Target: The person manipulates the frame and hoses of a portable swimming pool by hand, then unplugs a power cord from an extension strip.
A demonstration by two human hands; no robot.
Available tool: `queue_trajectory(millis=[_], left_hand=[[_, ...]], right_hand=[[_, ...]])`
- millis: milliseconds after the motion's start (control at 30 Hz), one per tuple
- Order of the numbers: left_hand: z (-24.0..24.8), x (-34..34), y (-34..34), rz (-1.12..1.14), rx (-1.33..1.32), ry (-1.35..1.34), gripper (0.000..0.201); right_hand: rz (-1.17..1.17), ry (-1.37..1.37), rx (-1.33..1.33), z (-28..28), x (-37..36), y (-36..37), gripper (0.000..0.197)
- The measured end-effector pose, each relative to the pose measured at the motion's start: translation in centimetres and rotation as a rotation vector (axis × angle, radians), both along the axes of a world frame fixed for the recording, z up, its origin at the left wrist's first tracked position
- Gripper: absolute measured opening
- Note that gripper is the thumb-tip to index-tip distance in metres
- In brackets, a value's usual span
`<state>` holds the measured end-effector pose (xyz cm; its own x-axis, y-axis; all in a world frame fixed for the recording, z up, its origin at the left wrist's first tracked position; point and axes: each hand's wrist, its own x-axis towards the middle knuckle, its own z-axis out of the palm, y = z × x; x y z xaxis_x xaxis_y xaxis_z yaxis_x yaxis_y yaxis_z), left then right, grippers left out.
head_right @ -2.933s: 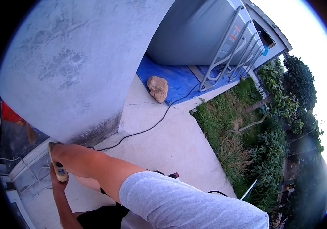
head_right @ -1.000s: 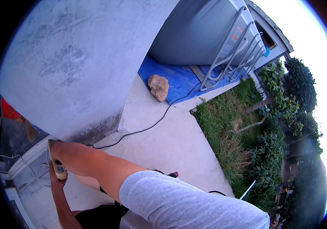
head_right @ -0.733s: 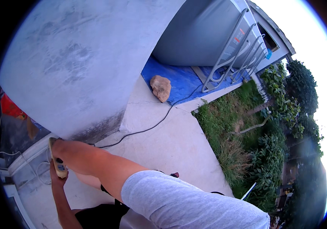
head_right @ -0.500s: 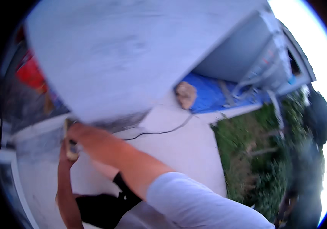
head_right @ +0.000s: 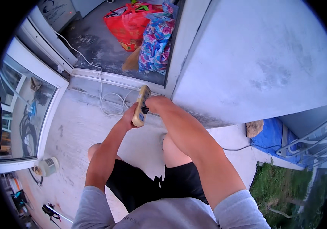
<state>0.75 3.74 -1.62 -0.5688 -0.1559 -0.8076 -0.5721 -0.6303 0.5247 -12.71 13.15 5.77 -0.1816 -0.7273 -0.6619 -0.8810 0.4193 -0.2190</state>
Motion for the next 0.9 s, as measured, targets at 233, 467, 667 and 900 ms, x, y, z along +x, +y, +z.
queue_trajectory(millis=[233,467,667,900], left_hand=[[0.3,0.2,-0.2,-0.027,0.007,-0.012,0.057],[0.4,0.2,-0.2,-0.028,-0.028,-0.038,0.056],[0.6,0.1,-0.1,-0.061,-0.029,-0.016,0.056],[-0.1,0.3,-0.3,-0.038,-0.01,-0.022,0.054]], right_hand=[[-0.056,-0.042,0.017,-1.3,-0.3,-0.1,0.016],[-0.064,-0.103,0.076,-0.9,-0.4,-0.4,0.015],[-0.12,-0.118,0.132,-1.3,-0.7,-0.6,0.029],[-0.154,-0.161,0.103,-1.3,-0.5,-0.6,0.027]])
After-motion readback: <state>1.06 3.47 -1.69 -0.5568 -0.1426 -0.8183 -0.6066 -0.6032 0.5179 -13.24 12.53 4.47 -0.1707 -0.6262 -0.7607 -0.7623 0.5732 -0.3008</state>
